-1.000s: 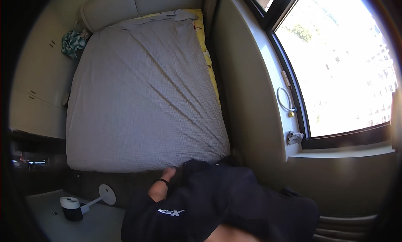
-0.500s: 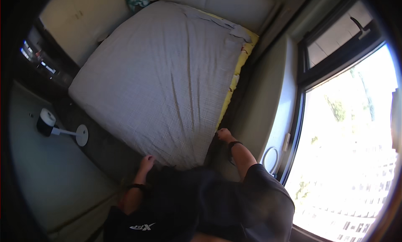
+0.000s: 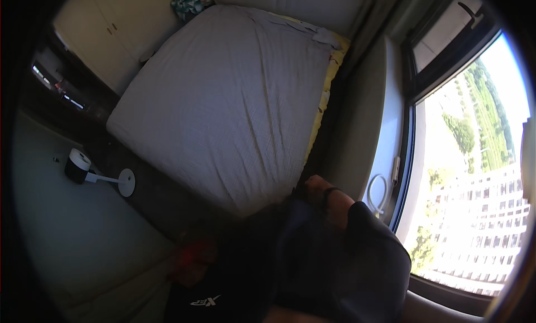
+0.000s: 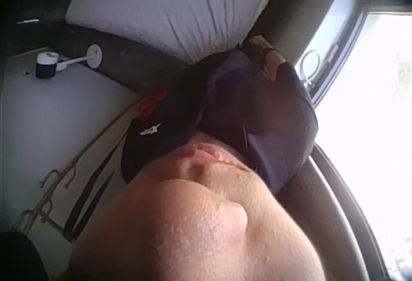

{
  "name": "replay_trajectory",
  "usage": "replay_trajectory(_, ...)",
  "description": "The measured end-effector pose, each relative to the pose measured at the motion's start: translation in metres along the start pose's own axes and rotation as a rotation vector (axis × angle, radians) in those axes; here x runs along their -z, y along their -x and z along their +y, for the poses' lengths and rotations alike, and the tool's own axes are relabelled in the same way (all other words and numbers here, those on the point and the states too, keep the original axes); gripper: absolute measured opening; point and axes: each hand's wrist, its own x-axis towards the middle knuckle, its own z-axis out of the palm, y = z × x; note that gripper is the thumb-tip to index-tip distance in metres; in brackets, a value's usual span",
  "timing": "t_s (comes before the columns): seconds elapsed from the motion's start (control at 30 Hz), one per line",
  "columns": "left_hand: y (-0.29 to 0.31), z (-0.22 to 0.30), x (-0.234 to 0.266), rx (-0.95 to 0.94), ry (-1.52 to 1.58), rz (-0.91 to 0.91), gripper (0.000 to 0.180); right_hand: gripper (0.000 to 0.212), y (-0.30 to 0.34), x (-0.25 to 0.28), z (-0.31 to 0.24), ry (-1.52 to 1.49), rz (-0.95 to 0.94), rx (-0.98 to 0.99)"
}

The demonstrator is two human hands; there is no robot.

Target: The person removes a checkered blanket from a bed, spreads a grey duvet cover over the mattress, and tucks in the edges of the cover by hand.

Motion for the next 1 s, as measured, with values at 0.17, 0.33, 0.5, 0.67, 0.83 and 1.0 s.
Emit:
replay_trajectory(0.17, 0.010, -0.044, 0.039, 0.120, 0.130, 0.040, 0.034, 0.023, 0.022, 0.040, -0.056, 0.107, -0.101, -0.140)
replay_trajectory(0.33, -0.008, -0.001, 0.013, 0.096, 0.145, -0.053, 0.036, 0.030, 0.025, 0.046, 0.013, -0.021, 0.066, -0.215)
replay_trajectory(0.5, -0.013, 0.042, -0.016, 0.097, 0.164, -0.094, 0.037, 0.022, 0.003, 0.086, 0.036, -0.110, 0.142, -0.214)
replay_trajectory(0.67, 0.001, 0.086, -0.037, 0.110, 0.231, -0.052, 0.039, 0.025, -0.060, 0.172, -0.014, -0.386, -0.042, -0.322)
replay_trajectory(0.83, -0.040, 0.184, -0.090, -0.003, 0.226, -0.166, 0.040, 0.030, -0.112, 0.188, 0.050, -0.284, 0.095, -0.250)
replay_trajectory(1.0, -0.032, 0.217, -0.104, -0.038, 0.288, -0.146, 0.042, 0.036, -0.128, 0.211, 0.023, -0.323, -0.112, -0.252)
